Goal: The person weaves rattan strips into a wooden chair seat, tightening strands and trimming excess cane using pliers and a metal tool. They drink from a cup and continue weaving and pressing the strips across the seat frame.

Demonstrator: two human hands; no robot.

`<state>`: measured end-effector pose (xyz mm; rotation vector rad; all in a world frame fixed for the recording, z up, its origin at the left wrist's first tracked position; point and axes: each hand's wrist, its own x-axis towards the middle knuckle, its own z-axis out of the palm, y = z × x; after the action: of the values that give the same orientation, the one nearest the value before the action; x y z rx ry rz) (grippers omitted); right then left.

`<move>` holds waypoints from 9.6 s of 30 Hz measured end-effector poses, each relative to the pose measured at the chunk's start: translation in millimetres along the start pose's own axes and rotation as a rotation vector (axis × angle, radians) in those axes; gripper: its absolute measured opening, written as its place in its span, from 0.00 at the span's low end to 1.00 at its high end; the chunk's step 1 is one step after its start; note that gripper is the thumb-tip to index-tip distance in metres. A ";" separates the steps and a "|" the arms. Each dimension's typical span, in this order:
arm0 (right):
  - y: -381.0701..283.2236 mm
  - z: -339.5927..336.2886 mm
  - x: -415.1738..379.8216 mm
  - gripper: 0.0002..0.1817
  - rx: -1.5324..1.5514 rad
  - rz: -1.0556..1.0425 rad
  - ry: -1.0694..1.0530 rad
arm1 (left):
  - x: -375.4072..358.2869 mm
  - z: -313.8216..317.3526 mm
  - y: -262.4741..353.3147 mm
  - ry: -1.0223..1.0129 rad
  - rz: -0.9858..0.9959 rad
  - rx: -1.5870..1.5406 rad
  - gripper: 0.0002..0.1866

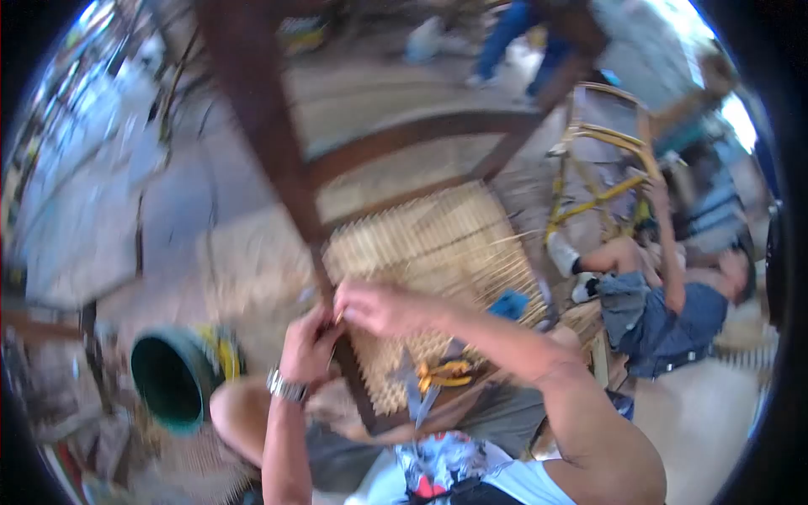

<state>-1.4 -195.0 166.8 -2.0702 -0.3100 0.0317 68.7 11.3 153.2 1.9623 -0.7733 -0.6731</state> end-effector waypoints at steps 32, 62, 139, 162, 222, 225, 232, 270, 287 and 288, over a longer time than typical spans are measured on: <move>-25.0 -2.0 17.1 0.09 -0.677 -0.077 -0.294 | -1.9 26.3 -35.6 0.061 0.163 -0.248 0.29; 8.1 3.3 18.0 0.07 -0.066 -0.202 -0.133 | -17.0 76.1 20.1 0.639 0.014 0.124 0.07; 145.0 -200.7 -243.2 0.32 -0.506 0.633 0.773 | 42.0 -11.4 46.3 -0.023 0.264 0.284 0.14; 147.6 -219.3 -255.0 0.26 0.197 0.744 0.717 | 50.3 62.1 71.4 -0.264 0.030 0.607 0.44; -64.4 18.0 -206.1 0.35 -0.589 0.259 0.334 | -130.8 104.9 52.9 0.089 0.127 0.096 0.12; -54.0 25.5 -226.9 0.33 -0.739 0.418 0.590 | -119.9 127.8 58.2 0.116 0.224 0.244 0.13; -18.6 44.6 -232.7 0.31 -0.912 0.606 0.882 | -74.2 167.0 54.8 0.301 0.341 0.442 0.08; -90.0 81.8 -304.3 0.11 -0.167 0.382 0.995 | 28.0 52.2 60.2 -0.427 0.687 0.626 0.16; 0.3 -48.0 -264.6 0.24 -0.555 0.573 1.033 | 31.2 166.9 82.2 -0.152 0.016 0.476 0.16; 8.7 -45.6 -265.7 0.22 -0.547 0.470 1.177 | 34.2 162.2 83.1 -0.167 0.027 0.480 0.16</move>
<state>-249.6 -299.8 154.0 -2.2513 0.9733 -1.0384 -45.0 -135.1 147.8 2.3382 -1.1447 -0.6868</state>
